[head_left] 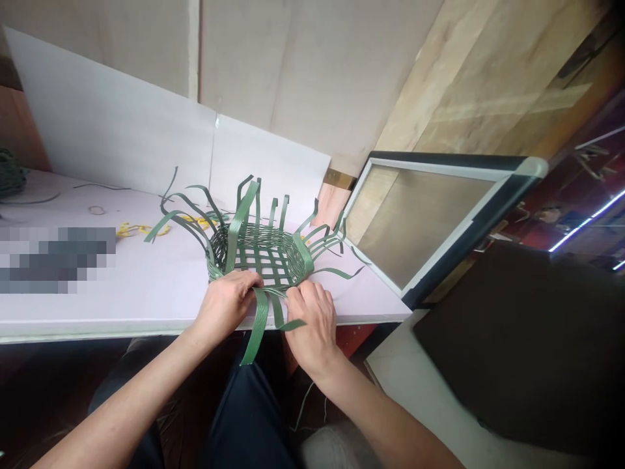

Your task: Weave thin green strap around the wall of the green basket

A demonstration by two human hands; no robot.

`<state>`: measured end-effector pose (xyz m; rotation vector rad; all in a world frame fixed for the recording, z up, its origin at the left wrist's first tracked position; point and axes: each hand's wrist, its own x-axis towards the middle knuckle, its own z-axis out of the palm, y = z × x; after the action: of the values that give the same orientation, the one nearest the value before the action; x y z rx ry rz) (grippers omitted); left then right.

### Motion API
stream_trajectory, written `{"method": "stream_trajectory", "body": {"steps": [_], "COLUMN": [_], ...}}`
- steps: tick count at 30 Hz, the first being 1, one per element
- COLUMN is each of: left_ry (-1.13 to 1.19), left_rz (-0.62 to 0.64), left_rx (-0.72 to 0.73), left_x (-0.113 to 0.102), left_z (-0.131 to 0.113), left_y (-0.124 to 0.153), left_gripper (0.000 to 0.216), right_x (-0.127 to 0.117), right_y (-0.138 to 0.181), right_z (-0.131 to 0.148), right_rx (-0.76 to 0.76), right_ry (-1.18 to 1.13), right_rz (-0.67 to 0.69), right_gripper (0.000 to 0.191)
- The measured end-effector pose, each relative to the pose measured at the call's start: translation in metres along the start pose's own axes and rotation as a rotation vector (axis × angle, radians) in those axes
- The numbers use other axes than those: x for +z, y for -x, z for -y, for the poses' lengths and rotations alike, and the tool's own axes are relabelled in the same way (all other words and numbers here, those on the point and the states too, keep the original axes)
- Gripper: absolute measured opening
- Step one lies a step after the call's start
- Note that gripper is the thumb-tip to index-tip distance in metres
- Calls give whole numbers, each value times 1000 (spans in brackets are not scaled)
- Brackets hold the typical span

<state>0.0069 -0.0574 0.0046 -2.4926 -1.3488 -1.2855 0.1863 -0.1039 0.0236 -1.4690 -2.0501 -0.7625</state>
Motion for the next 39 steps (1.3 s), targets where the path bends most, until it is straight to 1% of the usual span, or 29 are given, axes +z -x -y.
{"method": "stream_trajectory", "body": {"steps": [2, 3, 6, 7, 8, 9, 12, 14, 17, 21, 24, 26, 28, 30, 34, 37, 39], "left_ry": [-4, -6, -9, -10, -13, -18, -34, -39, -26, -20, -24, -39, -54, -44, 8, 7, -14], "left_rz": [12, 16, 15, 11, 6, 0, -17, -14, -7, -13, -17, -24, -29, -12, 51, 52, 25], "left_rx": [-1, -1, -6, -7, -7, -5, -12, -24, -33, -26, 1, 9, 2, -19, -55, -48, -40], "left_x": [-1, -1, -1, 0, 0, 1, 2, 2, 1, 2, 3, 4, 2, -1, -11, -13, -10], "left_z": [-1, -1, -1, -1, -1, -1, -2, -2, -3, -1, 1, 1, 0, -4, -12, -12, -9], "left_y": [0, 0, 0, 0, 0, 0, -1, -1, -2, -1, 0, 0, 0, -1, -3, -3, -3], "left_gripper": [15, 16, 18, 19, 19, 19, 22, 22, 19, 14, 16, 17, 18, 20, 19, 19, 18], "right_x": [-18, -29, -67, -79, -91, -101, -120, -122, -117, -109, -111, -115, -119, -119, -111, -101, -93], "right_y": [-9, -15, -35, -41, -44, -46, -42, -32, -12, 7, 1, -8, -15, -14, 2, 17, 29], "right_z": [-2, -3, -1, 3, 8, 14, 35, 46, 54, 47, 31, 23, 25, 38, 81, 98, 95], "right_rx": [-29, -36, -50, -63, -87, -123, -252, -293, -260, -186, -111, -64, -71, -132, -220, -247, -278], "right_ry": [2, 0, 30, 58, 90, 119, 143, 123, 92, -24, -91, -62, -2, 48, 76, 59, 41], "right_rz": [70, 141, 408, 463, 486, 481, 404, 367, 340, 312, 237, 189, 166, 138, 30, 52, 99], "right_gripper": [17, 18, 23, 26, 27, 26, 20, 15, 13, 10, 12, 11, 7, 5, 9, 13, 13]}}
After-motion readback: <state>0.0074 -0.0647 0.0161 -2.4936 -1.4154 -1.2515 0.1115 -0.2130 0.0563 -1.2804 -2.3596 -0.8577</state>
